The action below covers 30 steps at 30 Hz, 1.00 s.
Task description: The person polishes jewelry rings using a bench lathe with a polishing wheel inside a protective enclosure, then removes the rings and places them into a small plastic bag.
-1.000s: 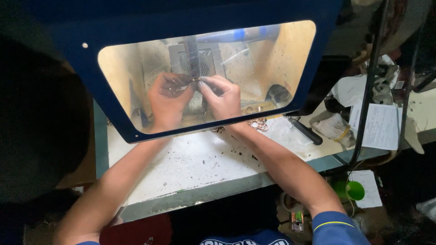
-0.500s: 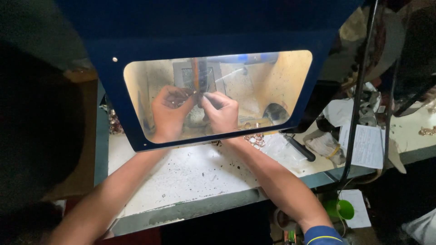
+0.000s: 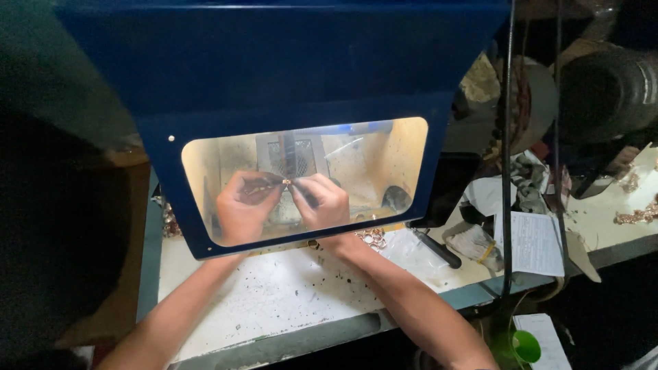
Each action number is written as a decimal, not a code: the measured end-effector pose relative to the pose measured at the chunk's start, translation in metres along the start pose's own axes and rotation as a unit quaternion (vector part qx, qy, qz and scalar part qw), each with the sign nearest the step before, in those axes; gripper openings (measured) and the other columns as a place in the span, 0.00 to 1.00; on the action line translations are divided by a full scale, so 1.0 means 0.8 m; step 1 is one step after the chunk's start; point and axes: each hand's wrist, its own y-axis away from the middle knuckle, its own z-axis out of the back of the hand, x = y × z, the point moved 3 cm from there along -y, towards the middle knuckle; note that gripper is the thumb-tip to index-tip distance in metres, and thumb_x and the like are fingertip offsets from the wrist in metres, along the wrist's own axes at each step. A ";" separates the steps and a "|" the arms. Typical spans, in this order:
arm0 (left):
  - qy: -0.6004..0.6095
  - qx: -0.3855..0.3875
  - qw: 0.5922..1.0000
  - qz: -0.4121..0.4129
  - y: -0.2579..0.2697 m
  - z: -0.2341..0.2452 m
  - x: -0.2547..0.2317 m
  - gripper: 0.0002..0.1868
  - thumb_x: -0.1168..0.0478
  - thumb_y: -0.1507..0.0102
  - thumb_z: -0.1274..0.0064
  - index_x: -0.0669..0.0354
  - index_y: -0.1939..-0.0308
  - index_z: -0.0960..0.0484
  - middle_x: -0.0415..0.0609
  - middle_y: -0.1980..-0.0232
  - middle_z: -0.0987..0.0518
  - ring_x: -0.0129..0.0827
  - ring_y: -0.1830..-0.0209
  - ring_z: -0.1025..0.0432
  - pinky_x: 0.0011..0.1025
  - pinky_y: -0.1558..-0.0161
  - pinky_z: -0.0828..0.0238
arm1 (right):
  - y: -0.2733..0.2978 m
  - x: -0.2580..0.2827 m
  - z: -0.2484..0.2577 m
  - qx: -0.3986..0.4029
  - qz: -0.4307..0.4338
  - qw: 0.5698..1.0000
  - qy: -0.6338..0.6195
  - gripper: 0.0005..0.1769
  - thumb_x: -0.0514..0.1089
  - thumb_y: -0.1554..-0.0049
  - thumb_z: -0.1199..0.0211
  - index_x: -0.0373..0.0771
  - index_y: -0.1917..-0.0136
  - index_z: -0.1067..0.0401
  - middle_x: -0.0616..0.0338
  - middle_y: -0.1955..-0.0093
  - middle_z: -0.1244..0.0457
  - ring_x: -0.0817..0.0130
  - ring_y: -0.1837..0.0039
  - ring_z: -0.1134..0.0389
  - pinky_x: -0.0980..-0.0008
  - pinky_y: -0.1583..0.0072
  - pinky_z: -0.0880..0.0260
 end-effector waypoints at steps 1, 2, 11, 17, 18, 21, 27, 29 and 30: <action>-0.003 0.006 1.000 -0.003 -0.003 -0.003 -0.002 0.14 0.72 0.44 0.31 0.66 0.60 0.21 0.58 0.58 0.16 0.38 0.53 0.19 0.38 0.54 0.16 | -0.003 -0.003 0.002 -0.007 -0.001 1.000 -0.001 0.05 0.39 0.43 0.32 0.38 0.52 0.18 0.55 0.62 0.30 0.63 0.62 0.28 0.69 0.63 0.28; 0.003 0.000 1.000 0.024 -0.004 -0.004 0.000 0.13 0.73 0.44 0.31 0.66 0.61 0.21 0.58 0.58 0.16 0.38 0.53 0.19 0.37 0.54 0.16 | -0.003 -0.008 0.002 0.011 -0.034 0.999 -0.023 0.06 0.39 0.42 0.32 0.36 0.51 0.19 0.53 0.61 0.30 0.61 0.59 0.27 0.68 0.60 0.27; 0.023 -0.017 0.986 0.167 -0.007 -0.023 0.002 0.15 0.70 0.43 0.31 0.59 0.61 0.25 0.50 0.56 0.18 0.32 0.52 0.21 0.34 0.51 0.19 | -0.008 -0.022 0.007 0.018 -0.189 0.975 -0.113 0.09 0.40 0.42 0.33 0.40 0.49 0.18 0.53 0.61 0.28 0.65 0.56 0.26 0.68 0.55 0.25; 0.025 -0.031 0.979 0.201 -0.008 -0.021 0.005 0.14 0.73 0.40 0.37 0.56 0.59 0.26 0.47 0.54 0.20 0.32 0.48 0.23 0.35 0.47 0.23 | -0.009 -0.023 0.001 0.018 -0.179 0.978 -0.103 0.08 0.41 0.43 0.32 0.46 0.49 0.17 0.56 0.60 0.28 0.67 0.54 0.25 0.67 0.54 0.25; 0.019 -0.033 0.977 0.209 -0.006 -0.023 -0.005 0.14 0.74 0.40 0.38 0.56 0.58 0.26 0.46 0.53 0.20 0.31 0.47 0.23 0.34 0.47 0.24 | -0.009 -0.025 -0.001 0.017 -0.177 0.979 -0.101 0.08 0.42 0.43 0.32 0.46 0.49 0.16 0.56 0.60 0.28 0.68 0.54 0.26 0.67 0.54 0.25; 0.032 -0.024 0.977 0.211 -0.013 -0.016 0.004 0.16 0.69 0.42 0.32 0.54 0.60 0.25 0.46 0.55 0.19 0.28 0.53 0.23 0.31 0.50 0.24 | -0.010 -0.023 -0.005 0.011 -0.189 0.976 -0.106 0.08 0.39 0.43 0.32 0.41 0.49 0.17 0.54 0.63 0.29 0.73 0.63 0.29 0.70 0.60 0.27; 0.018 -0.026 0.975 0.219 -0.017 -0.004 0.005 0.15 0.68 0.42 0.31 0.54 0.60 0.23 0.46 0.54 0.17 0.26 0.53 0.23 0.31 0.50 0.23 | -0.008 -0.011 -0.017 0.007 -0.194 0.972 -0.136 0.07 0.39 0.43 0.33 0.44 0.52 0.16 0.60 0.67 0.31 0.78 0.70 0.34 0.73 0.65 0.29; 0.038 -0.025 0.977 0.207 -0.017 -0.003 0.001 0.15 0.67 0.43 0.30 0.54 0.61 0.23 0.46 0.54 0.16 0.26 0.54 0.23 0.30 0.51 0.24 | -0.009 -0.008 -0.018 0.006 -0.193 0.972 -0.133 0.07 0.39 0.44 0.33 0.43 0.53 0.16 0.60 0.68 0.32 0.77 0.71 0.34 0.73 0.66 0.29; 0.047 -0.022 0.980 0.193 -0.018 0.001 -0.003 0.15 0.67 0.43 0.29 0.55 0.62 0.23 0.47 0.55 0.16 0.26 0.54 0.23 0.30 0.51 0.24 | -0.008 -0.004 -0.022 0.000 -0.194 0.971 -0.140 0.06 0.38 0.44 0.33 0.42 0.54 0.16 0.60 0.69 0.33 0.77 0.71 0.35 0.72 0.66 0.29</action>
